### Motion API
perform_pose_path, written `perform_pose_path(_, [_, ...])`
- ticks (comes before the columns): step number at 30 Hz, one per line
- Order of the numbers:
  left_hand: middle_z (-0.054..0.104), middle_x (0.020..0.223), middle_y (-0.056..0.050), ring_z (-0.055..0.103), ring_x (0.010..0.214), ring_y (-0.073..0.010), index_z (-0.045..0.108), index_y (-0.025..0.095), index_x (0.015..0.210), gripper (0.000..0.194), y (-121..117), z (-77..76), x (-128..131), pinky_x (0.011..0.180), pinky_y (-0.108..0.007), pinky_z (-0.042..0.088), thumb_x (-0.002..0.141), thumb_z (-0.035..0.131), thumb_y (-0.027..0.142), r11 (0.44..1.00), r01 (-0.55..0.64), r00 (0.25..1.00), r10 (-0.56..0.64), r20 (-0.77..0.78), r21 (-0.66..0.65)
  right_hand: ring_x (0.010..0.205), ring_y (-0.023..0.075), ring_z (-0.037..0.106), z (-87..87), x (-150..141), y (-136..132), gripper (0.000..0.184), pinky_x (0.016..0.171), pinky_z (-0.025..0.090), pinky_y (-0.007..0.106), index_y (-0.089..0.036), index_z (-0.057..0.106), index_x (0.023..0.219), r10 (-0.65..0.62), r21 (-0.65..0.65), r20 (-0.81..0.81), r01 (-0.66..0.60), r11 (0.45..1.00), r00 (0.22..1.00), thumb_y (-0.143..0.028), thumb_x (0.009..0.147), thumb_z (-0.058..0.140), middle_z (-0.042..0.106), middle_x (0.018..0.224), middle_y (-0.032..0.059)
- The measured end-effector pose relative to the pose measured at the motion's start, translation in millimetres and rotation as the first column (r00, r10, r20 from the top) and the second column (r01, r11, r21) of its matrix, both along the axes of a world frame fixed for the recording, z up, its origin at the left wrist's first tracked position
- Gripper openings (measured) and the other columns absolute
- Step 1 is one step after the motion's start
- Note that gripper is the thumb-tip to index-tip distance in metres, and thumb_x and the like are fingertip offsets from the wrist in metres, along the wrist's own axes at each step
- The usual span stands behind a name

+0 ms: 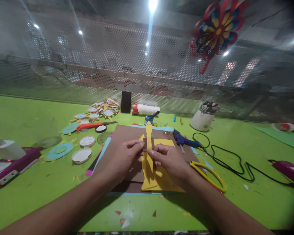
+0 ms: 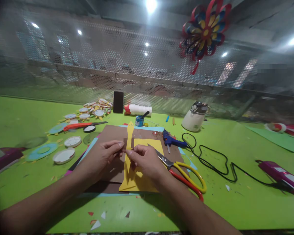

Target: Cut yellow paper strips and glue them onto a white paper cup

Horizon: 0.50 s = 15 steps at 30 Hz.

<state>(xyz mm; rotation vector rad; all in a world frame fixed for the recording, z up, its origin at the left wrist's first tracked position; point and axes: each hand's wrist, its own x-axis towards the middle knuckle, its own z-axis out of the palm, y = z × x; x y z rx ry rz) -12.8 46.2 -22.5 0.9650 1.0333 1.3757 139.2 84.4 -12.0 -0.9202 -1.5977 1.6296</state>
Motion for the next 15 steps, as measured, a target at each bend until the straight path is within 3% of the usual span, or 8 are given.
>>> perform_pose_path(8, [0.052,0.062,0.002,0.050,0.060,-0.0109,0.060,0.016,0.068,0.021,0,1.5,2,0.060,-0.023,0.040,0.077,0.061,0.034,0.998,0.036,0.998,-0.038,0.041,0.048,0.056,0.0111,0.050,5.1,2,-3,0.027,0.056,0.041,0.027,-0.015,0.060,0.063,0.021,0.018,-0.015,-0.020,1.000,1.000,-0.039,0.069,0.071,0.055,0.062,-0.0008])
perform_pose_path(15, [0.058,0.070,-0.002,0.050,0.064,-0.0115,0.066,0.015,0.077,0.022,-1,4.2,4,0.063,-0.024,0.040,0.078,0.059,0.036,0.994,0.103,0.994,-0.102,-0.032,0.040,0.072,0.0153,0.053,15.9,7,1,0.025,0.067,0.044,0.031,-0.017,0.063,0.074,-0.055,0.066,-0.100,0.062,0.996,0.994,-0.043,0.075,0.064,0.057,0.073,0.0020])
